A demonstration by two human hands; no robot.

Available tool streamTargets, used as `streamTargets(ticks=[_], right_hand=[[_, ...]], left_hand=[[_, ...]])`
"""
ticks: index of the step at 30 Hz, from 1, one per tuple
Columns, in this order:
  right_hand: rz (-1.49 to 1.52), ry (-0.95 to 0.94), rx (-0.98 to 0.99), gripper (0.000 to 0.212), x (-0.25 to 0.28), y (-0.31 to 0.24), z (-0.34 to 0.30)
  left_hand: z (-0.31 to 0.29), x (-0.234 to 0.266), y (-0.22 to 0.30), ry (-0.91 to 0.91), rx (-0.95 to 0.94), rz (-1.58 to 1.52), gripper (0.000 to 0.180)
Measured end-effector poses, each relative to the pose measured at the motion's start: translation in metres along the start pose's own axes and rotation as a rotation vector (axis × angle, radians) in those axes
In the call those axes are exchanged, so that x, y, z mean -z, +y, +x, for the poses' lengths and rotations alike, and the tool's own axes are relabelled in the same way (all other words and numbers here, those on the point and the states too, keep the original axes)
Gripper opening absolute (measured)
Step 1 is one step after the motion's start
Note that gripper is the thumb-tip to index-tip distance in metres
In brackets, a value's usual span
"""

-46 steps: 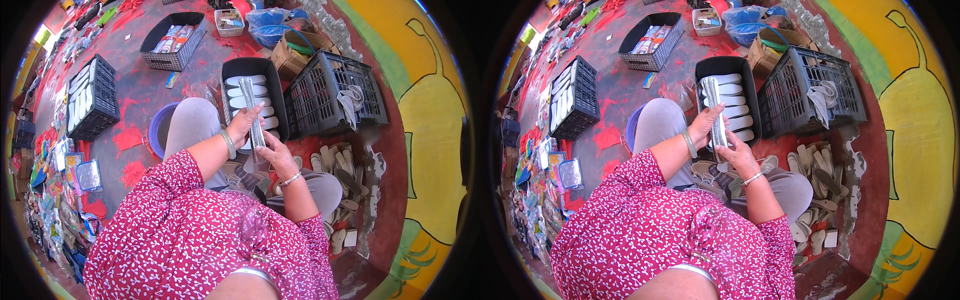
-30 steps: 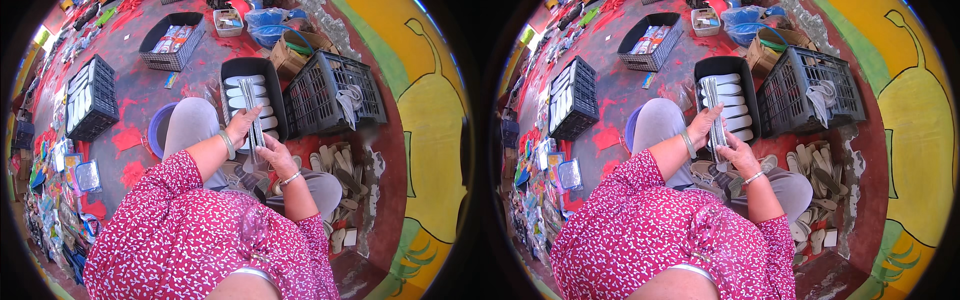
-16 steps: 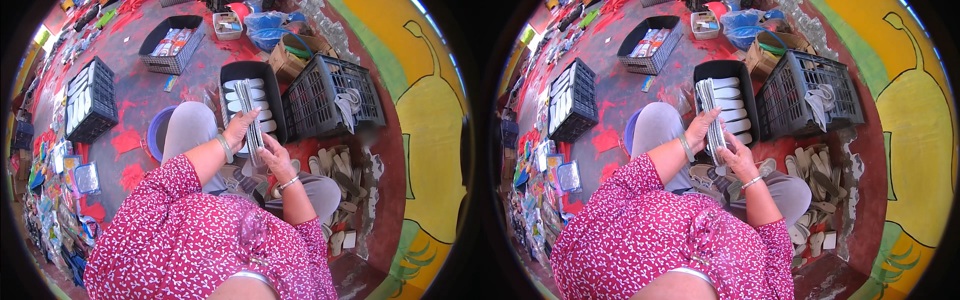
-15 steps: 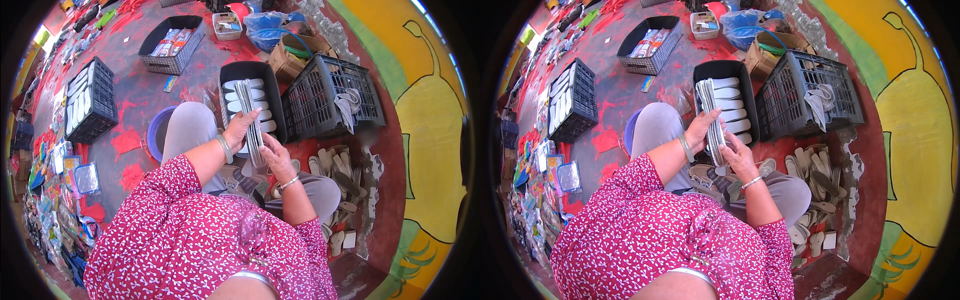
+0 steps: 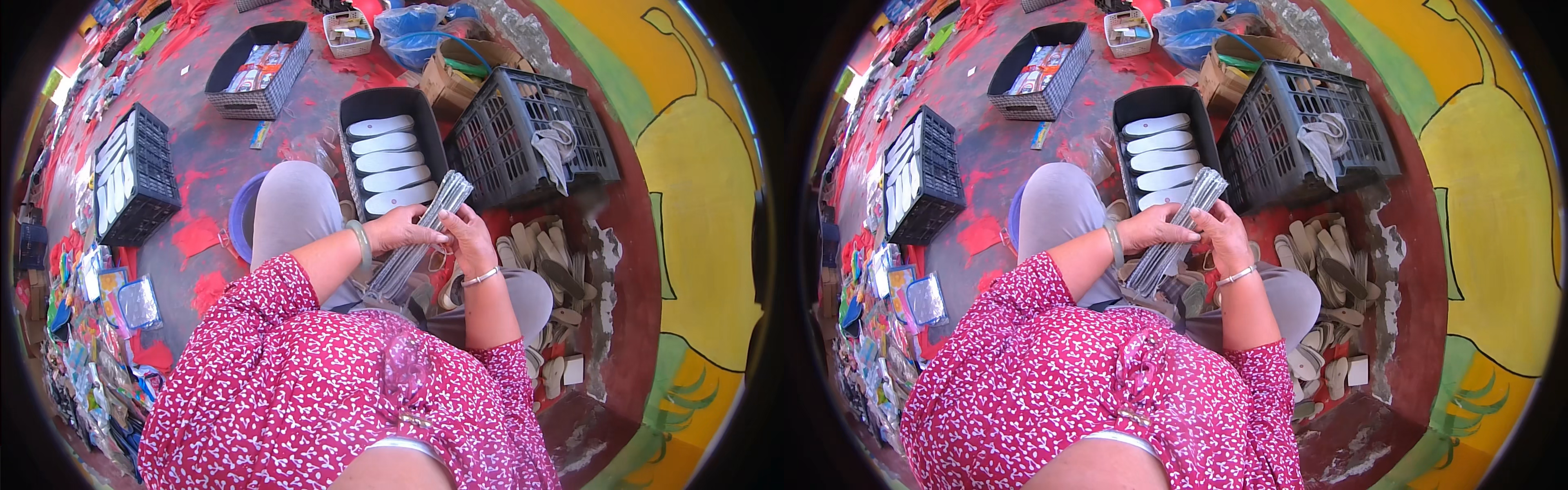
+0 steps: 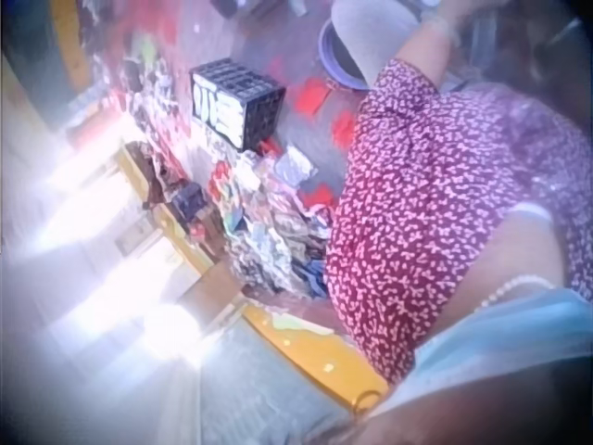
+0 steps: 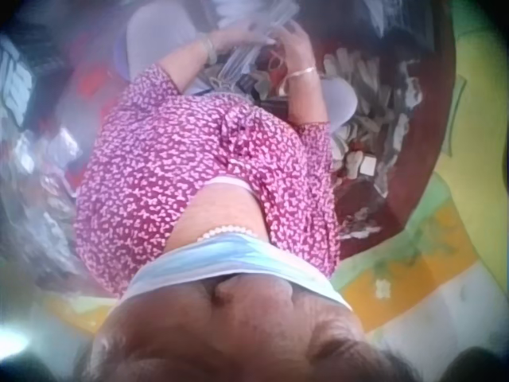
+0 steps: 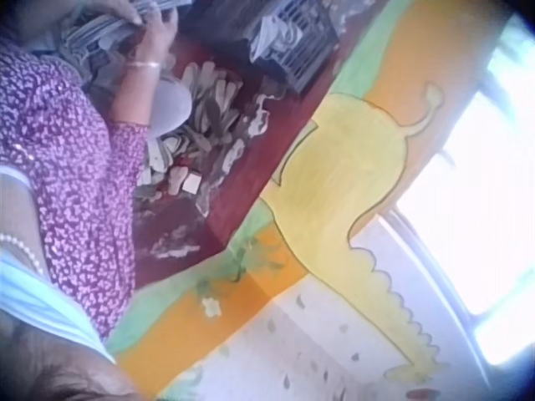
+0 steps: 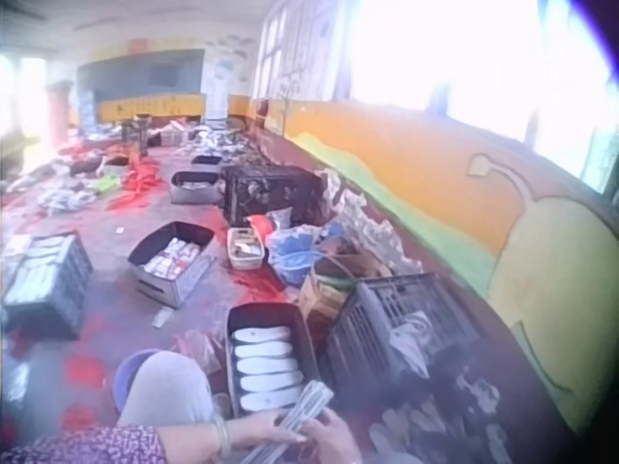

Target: The person picks up shoe insoles from a pile on the floor, wipes them with a cloth, and stacks them inside a black bin. They also briefly pick up and inspect a blue face mask before continuing with the insoles.

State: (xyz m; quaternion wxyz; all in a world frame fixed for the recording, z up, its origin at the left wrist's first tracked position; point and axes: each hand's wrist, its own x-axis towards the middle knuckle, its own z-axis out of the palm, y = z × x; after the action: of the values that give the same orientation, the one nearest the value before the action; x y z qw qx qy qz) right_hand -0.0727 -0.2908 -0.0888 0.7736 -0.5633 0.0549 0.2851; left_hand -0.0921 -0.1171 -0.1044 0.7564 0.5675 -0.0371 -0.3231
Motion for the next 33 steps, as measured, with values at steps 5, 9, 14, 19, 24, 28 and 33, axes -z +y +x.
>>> streamTargets(ticks=[5,9,14,19,24,28,33], right_hand=[[0.096,0.085,-0.032,0.03,-0.001,0.0,0.001],[0.009,0.102,-0.036,0.03,0.001,0.007,0.005],[-0.011,0.086,-0.048,0.027,0.002,0.008,0.005],[0.129,0.106,-0.009,0.026,0.002,0.009,0.005],[0.101,0.083,-0.03,0.027,0.001,0.005,0.004],[0.049,0.094,-0.005,0.026,0.004,0.012,0.006],[0.092,0.138,-0.008,0.025,-0.001,0.01,0.006]], left_hand=[[0.0,0.0,0.0,-0.03,0.001,-0.023,0.051],[0.005,0.002,-0.01,-0.023,-0.025,0.112,0.052],[0.003,-0.001,-0.009,0.011,-0.035,0.237,0.052],[0.002,0.0,-0.006,-0.036,0.006,-0.063,0.058],[0.002,0.003,-0.007,-0.055,0.022,-0.089,0.057],[0.007,0.002,-0.012,-0.019,-0.042,0.194,0.052],[0.004,-0.002,-0.01,-0.042,-0.07,-0.029,0.051]])
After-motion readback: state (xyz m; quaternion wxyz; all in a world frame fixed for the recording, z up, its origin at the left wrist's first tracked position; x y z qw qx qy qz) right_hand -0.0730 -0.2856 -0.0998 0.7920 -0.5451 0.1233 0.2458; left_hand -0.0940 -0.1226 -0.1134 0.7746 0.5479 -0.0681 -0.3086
